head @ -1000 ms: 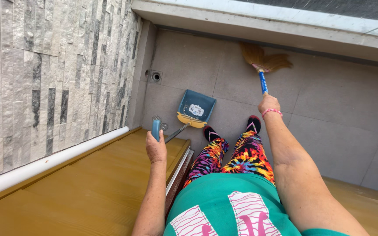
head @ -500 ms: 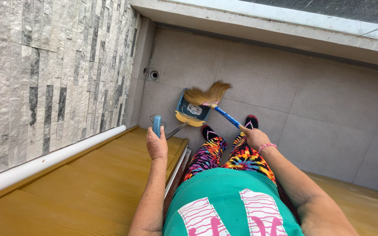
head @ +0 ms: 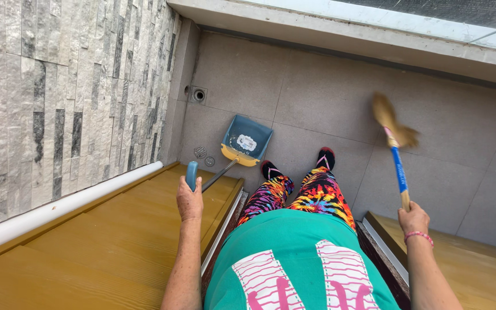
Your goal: The person sweeps debris on a wooden floor and tiled balcony using a broom and dustpan. They gather dirt into the dustpan, move between indoor and outdoor areas, and continue sweeping along walls and corners.
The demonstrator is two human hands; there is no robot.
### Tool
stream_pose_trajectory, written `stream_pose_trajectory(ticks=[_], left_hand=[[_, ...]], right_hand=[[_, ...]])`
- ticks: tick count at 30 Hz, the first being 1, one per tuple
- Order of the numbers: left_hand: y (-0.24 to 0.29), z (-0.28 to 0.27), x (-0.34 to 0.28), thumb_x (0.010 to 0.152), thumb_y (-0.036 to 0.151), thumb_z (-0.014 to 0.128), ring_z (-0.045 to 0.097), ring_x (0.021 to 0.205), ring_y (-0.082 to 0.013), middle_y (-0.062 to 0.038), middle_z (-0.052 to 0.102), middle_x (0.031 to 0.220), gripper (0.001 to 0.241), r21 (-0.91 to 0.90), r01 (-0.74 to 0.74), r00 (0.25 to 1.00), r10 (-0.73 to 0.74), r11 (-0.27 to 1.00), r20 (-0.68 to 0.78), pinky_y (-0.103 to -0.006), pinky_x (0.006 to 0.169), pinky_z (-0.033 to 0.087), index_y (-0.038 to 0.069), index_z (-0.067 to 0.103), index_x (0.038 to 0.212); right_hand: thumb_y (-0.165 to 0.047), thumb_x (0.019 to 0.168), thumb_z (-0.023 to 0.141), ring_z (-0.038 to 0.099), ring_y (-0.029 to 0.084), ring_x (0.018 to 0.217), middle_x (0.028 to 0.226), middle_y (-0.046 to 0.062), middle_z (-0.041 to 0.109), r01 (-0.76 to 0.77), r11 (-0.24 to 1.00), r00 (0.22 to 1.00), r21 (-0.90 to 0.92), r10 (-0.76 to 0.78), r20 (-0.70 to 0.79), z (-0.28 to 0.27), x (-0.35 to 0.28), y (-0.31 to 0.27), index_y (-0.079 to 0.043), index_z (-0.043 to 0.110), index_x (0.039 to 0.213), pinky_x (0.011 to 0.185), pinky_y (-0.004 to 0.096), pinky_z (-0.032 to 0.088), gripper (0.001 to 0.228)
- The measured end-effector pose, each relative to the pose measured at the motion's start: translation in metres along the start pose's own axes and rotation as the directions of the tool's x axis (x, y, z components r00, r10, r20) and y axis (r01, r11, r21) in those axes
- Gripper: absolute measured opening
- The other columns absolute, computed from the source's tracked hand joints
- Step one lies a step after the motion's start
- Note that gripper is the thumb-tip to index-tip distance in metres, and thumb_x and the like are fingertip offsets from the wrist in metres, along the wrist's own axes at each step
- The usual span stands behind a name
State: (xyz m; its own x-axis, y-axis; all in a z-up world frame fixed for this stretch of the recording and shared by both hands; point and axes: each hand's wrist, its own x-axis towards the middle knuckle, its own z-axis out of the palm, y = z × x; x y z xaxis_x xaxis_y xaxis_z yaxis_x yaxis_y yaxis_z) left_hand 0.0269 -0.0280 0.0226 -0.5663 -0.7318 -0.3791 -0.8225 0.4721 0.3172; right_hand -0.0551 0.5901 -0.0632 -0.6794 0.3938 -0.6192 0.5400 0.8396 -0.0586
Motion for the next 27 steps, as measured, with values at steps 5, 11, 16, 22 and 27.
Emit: stream_pose_trajectory(ticks=[5,11,16,22,27], left_hand=[[-0.007,0.007,0.0,0.099,0.036,0.064,0.069,0.094,-0.041,-0.02,0.069,0.1,0.036,0.053,0.015,0.999,-0.013,0.998,-0.048,-0.0519,0.081,0.055,0.004,0.058,0.114],[-0.015,0.011,0.002,0.1,0.035,0.064,0.069,0.095,-0.0408,-0.021,0.068,0.101,0.036,0.083,-0.002,0.997,0.008,0.997,-0.077,-0.0513,0.082,0.055,0.004,0.057,0.115],[-0.013,0.016,0.0,0.101,0.034,0.062,0.07,0.096,-0.0375,-0.018,0.068,0.103,0.034,0.087,-0.026,0.997,0.032,0.996,-0.074,-0.0485,0.081,0.058,0.004,0.056,0.116],[-0.002,0.013,0.003,0.103,0.036,0.059,0.073,0.095,-0.0333,-0.016,0.067,0.106,0.034,0.111,0.013,1.0,-0.01,0.994,-0.03,-0.0449,0.081,0.061,0.005,0.055,0.116],[-0.006,0.006,0.005,0.102,0.034,0.06,0.072,0.097,-0.0334,-0.016,0.067,0.106,0.034,0.096,0.002,0.999,0.001,0.995,-0.034,-0.0447,0.082,0.061,0.004,0.055,0.117]], right_hand=[[-0.017,0.091,0.067,0.07,0.044,0.11,0.114,0.027,0.075,-0.134,0.989,0.991,-0.059,0.135,0.018,0.005,0.04,-0.023,-0.003,0.077,0.121,0.1,0.049,0.053,0.035],[-0.014,0.091,0.064,0.07,0.042,0.112,0.115,0.026,0.074,0.081,0.986,0.98,-0.143,-0.053,0.192,0.061,0.042,-0.116,-0.004,0.076,0.116,0.097,0.049,0.056,0.03],[-0.011,0.09,0.062,0.068,0.043,0.109,0.115,0.025,0.07,0.307,0.944,0.907,-0.118,-0.252,0.337,0.1,-0.001,-0.185,-0.013,0.063,0.132,0.094,0.051,0.055,0.043],[-0.014,0.092,0.061,0.071,0.04,0.104,0.11,0.023,0.072,0.545,0.836,0.756,-0.065,-0.456,0.47,0.112,-0.018,-0.228,-0.012,0.066,0.13,0.092,0.047,0.056,0.039],[-0.017,0.089,0.066,0.075,0.032,0.099,0.107,0.018,0.076,0.643,0.762,0.652,0.08,-0.599,0.465,0.066,-0.009,-0.236,-0.013,0.069,0.127,0.091,0.041,0.057,0.039]])
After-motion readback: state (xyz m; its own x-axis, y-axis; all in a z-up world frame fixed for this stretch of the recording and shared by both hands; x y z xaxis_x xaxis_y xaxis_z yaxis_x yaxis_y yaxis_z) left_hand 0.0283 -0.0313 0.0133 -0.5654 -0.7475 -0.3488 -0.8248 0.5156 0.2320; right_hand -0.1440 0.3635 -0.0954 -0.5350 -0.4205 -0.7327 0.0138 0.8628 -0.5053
